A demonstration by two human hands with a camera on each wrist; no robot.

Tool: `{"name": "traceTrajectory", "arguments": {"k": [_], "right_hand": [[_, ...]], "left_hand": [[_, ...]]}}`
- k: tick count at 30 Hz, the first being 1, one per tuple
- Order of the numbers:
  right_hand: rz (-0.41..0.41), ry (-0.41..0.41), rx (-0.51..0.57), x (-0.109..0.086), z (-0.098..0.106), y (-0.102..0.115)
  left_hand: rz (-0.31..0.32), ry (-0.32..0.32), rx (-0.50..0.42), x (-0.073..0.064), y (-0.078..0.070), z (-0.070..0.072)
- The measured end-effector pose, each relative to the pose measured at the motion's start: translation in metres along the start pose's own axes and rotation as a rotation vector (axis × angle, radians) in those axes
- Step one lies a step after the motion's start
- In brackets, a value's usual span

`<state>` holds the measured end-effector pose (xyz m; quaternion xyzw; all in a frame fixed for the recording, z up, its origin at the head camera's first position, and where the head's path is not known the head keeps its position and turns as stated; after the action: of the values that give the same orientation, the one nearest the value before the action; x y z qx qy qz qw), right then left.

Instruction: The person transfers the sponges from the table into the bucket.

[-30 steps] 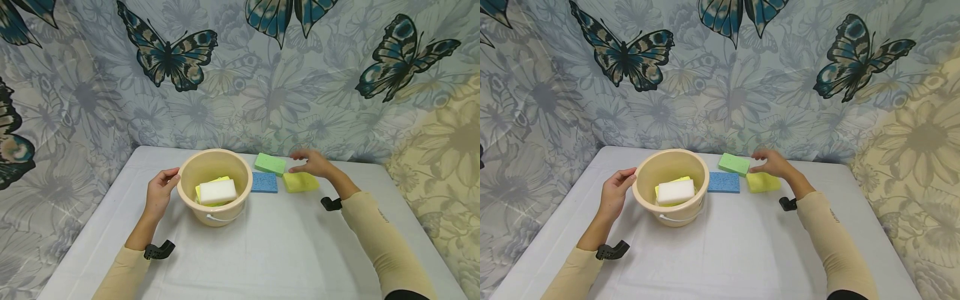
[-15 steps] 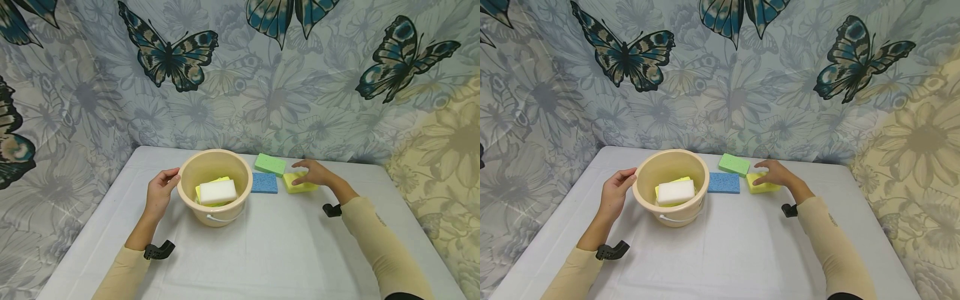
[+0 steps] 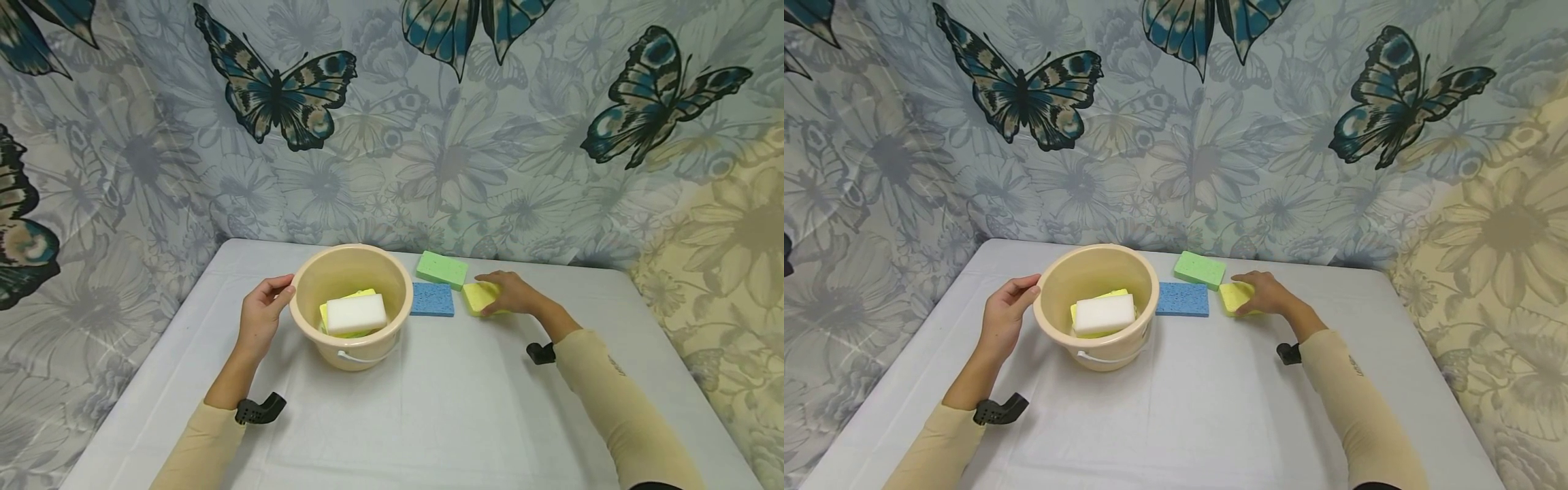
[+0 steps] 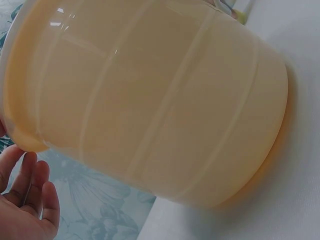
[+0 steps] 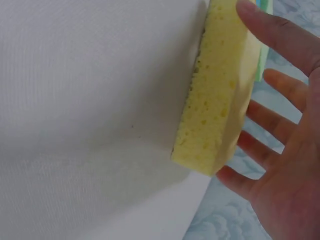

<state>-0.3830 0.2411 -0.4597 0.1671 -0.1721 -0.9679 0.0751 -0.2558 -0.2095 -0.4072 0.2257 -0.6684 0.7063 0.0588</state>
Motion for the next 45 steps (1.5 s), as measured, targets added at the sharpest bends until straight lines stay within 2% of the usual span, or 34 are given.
{"name": "traceTrajectory", "arguments": {"k": [16, 36, 45], "right_hand": [[-0.044, 0.022, -0.092, 0.0040, -0.0046, 0.0005], [-0.046, -0.004, -0.111, 0.0043, -0.0089, -0.0004], [-0.010, -0.027, -0.125, 0.0033, -0.0051, 0.0022]], "left_hand": [[-0.011, 0.000, -0.009, -0.0002, 0.0002, -0.0003], [-0.016, -0.008, -0.017, 0.0010, 0.0020, 0.0023], [-0.018, -0.007, -0.022, 0.0013, 0.0023, 0.0012]]}}
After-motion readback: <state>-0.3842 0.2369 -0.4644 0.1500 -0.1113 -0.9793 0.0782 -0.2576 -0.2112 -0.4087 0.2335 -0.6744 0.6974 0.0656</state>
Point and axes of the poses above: each hand's wrist, its own x-axis towards the middle knuckle, its own z-axis out of the back of the hand, y = z × x, the point moved 8 cm from there along x, towards the middle knuckle, and after that the axes turned 15 degrees about -z, right-handed, at the moved point
